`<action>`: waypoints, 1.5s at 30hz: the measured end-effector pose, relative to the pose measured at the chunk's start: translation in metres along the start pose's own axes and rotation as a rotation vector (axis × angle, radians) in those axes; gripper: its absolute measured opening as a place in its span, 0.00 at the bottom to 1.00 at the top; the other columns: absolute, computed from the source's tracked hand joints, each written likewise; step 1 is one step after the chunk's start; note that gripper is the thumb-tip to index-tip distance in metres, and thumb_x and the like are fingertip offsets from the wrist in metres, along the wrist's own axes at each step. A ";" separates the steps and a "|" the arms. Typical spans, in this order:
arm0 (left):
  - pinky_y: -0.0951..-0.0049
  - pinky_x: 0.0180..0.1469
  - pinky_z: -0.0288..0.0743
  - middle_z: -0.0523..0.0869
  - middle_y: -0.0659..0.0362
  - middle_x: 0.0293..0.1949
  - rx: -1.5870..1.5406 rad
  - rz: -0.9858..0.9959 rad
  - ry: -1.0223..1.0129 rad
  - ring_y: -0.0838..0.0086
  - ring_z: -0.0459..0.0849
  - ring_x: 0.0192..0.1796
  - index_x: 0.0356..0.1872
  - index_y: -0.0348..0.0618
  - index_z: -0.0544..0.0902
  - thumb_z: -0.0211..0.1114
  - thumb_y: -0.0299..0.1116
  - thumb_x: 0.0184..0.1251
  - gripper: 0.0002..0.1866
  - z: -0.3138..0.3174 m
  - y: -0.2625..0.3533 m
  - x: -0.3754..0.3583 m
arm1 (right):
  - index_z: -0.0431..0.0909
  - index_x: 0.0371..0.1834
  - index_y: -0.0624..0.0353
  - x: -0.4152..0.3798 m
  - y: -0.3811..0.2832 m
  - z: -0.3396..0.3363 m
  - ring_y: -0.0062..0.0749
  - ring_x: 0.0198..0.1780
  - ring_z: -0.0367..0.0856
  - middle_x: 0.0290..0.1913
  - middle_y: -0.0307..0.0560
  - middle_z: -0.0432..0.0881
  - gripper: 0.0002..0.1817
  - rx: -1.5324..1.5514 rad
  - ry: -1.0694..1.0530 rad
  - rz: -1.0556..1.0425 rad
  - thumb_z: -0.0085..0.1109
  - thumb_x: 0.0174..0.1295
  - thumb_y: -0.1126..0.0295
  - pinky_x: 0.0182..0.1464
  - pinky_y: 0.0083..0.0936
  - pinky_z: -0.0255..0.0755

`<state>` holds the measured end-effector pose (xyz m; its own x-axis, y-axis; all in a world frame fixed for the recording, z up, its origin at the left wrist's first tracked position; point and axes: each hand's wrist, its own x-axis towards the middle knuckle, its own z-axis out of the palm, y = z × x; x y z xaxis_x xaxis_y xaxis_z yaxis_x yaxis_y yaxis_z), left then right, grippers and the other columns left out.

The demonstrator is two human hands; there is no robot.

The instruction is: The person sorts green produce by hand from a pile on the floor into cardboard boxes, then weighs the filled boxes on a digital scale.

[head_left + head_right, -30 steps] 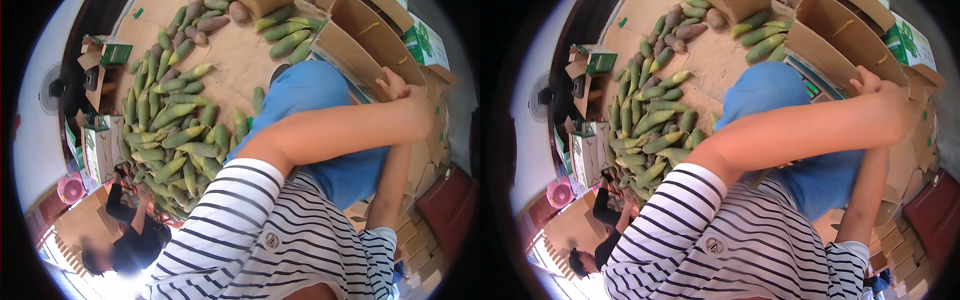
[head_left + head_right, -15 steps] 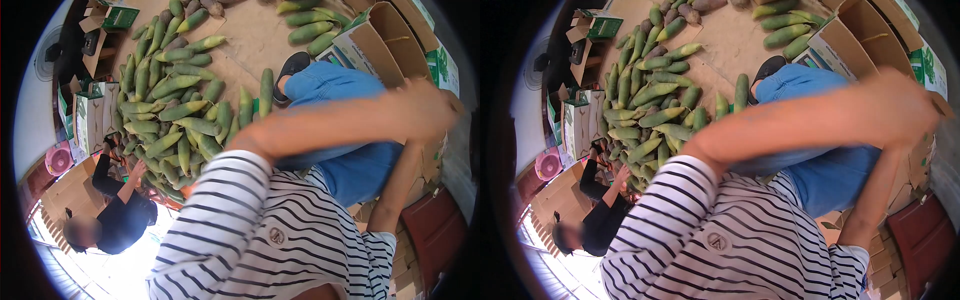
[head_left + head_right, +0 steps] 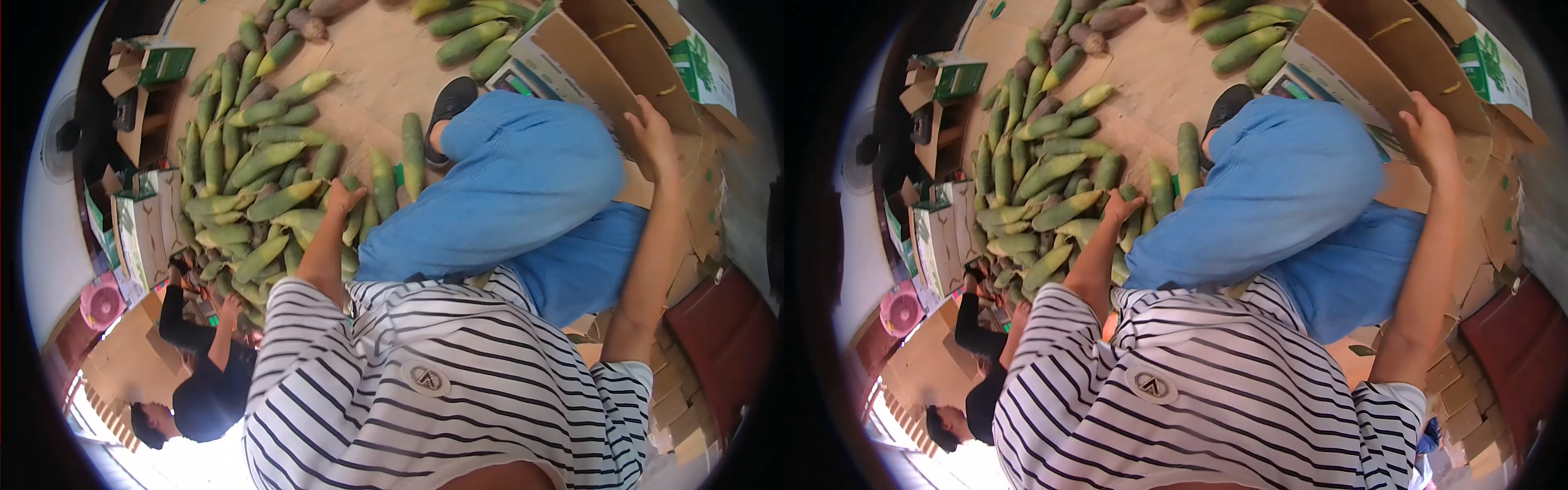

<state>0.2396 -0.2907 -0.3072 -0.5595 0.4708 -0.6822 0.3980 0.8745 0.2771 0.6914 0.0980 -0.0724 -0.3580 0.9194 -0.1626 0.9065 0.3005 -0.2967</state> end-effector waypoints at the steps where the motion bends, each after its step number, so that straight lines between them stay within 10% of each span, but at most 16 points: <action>1: 0.61 0.50 0.73 0.80 0.38 0.44 -0.004 0.026 -0.019 0.51 0.80 0.49 0.52 0.28 0.64 0.75 0.47 0.44 0.41 0.004 0.003 -0.001 | 0.70 0.56 0.62 -0.001 0.001 0.001 0.51 0.52 0.76 0.48 0.60 0.78 0.22 0.039 0.004 -0.003 0.55 0.60 0.67 0.51 0.37 0.69; 8: 0.64 0.47 0.73 0.80 0.41 0.42 -0.188 0.382 0.129 0.57 0.80 0.46 0.49 0.33 0.67 0.73 0.42 0.50 0.32 -0.013 0.098 -0.011 | 0.71 0.51 0.57 0.000 -0.003 -0.004 0.53 0.49 0.76 0.44 0.58 0.80 0.17 -0.064 -0.009 -0.017 0.57 0.58 0.67 0.48 0.43 0.69; 16: 0.75 0.51 0.73 0.77 0.55 0.46 -1.021 1.230 0.364 0.74 0.78 0.47 0.57 0.36 0.62 0.72 0.24 0.53 0.33 -0.136 0.377 -0.134 | 0.71 0.50 0.58 -0.002 -0.004 -0.003 0.54 0.48 0.76 0.42 0.59 0.79 0.16 -0.060 -0.010 -0.006 0.56 0.58 0.69 0.46 0.43 0.69; 19: 0.76 0.44 0.75 0.81 0.55 0.39 -1.310 1.449 0.259 0.77 0.81 0.37 0.44 0.32 0.73 0.67 0.27 0.60 0.15 -0.141 0.450 -0.150 | 0.71 0.51 0.59 -0.003 -0.006 -0.004 0.55 0.48 0.76 0.43 0.60 0.79 0.17 -0.049 -0.016 0.010 0.56 0.58 0.70 0.46 0.43 0.69; 25: 0.76 0.46 0.71 0.80 0.57 0.41 -0.888 1.137 -0.036 0.75 0.77 0.42 0.46 0.35 0.73 0.70 0.34 0.57 0.20 -0.084 0.478 -0.111 | 0.72 0.49 0.58 -0.003 -0.005 -0.004 0.53 0.46 0.77 0.41 0.59 0.80 0.16 -0.083 -0.031 -0.035 0.57 0.58 0.69 0.46 0.43 0.70; 29: 0.78 0.37 0.74 0.82 0.58 0.30 -0.848 0.961 0.046 0.77 0.80 0.35 0.38 0.36 0.77 0.64 0.31 0.60 0.10 -0.060 0.372 -0.038 | 0.72 0.50 0.59 -0.005 0.000 0.004 0.54 0.47 0.76 0.42 0.59 0.80 0.16 -0.031 -0.050 -0.089 0.56 0.59 0.69 0.47 0.43 0.69; 38: 0.61 0.48 0.74 0.81 0.36 0.44 0.148 0.335 -0.178 0.51 0.81 0.48 0.47 0.23 0.74 0.71 0.54 0.47 0.38 0.028 0.137 0.024 | 0.73 0.50 0.60 0.001 0.006 0.000 0.55 0.47 0.76 0.42 0.61 0.79 0.15 0.084 0.016 -0.112 0.55 0.59 0.69 0.48 0.42 0.70; 40: 0.64 0.40 0.77 0.82 0.46 0.38 -0.026 0.021 -0.623 0.63 0.82 0.39 0.45 0.28 0.76 0.70 0.57 0.49 0.37 0.050 0.115 0.038 | 0.74 0.49 0.59 -0.001 0.007 -0.003 0.55 0.47 0.76 0.42 0.61 0.79 0.15 0.051 0.004 -0.102 0.56 0.59 0.69 0.48 0.42 0.70; 45: 0.72 0.30 0.76 0.82 0.53 0.35 -0.462 -0.020 -0.505 0.69 0.82 0.32 0.46 0.31 0.76 0.70 0.52 0.53 0.32 0.062 0.123 0.012 | 0.74 0.49 0.59 0.004 0.010 -0.011 0.55 0.47 0.76 0.42 0.60 0.80 0.15 0.035 -0.053 -0.114 0.56 0.58 0.70 0.47 0.42 0.70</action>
<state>0.3265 -0.1847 -0.3230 -0.1114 0.4403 -0.8909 -0.0221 0.8951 0.4452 0.7016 0.1072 -0.0655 -0.4702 0.8650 -0.1751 0.8512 0.3920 -0.3490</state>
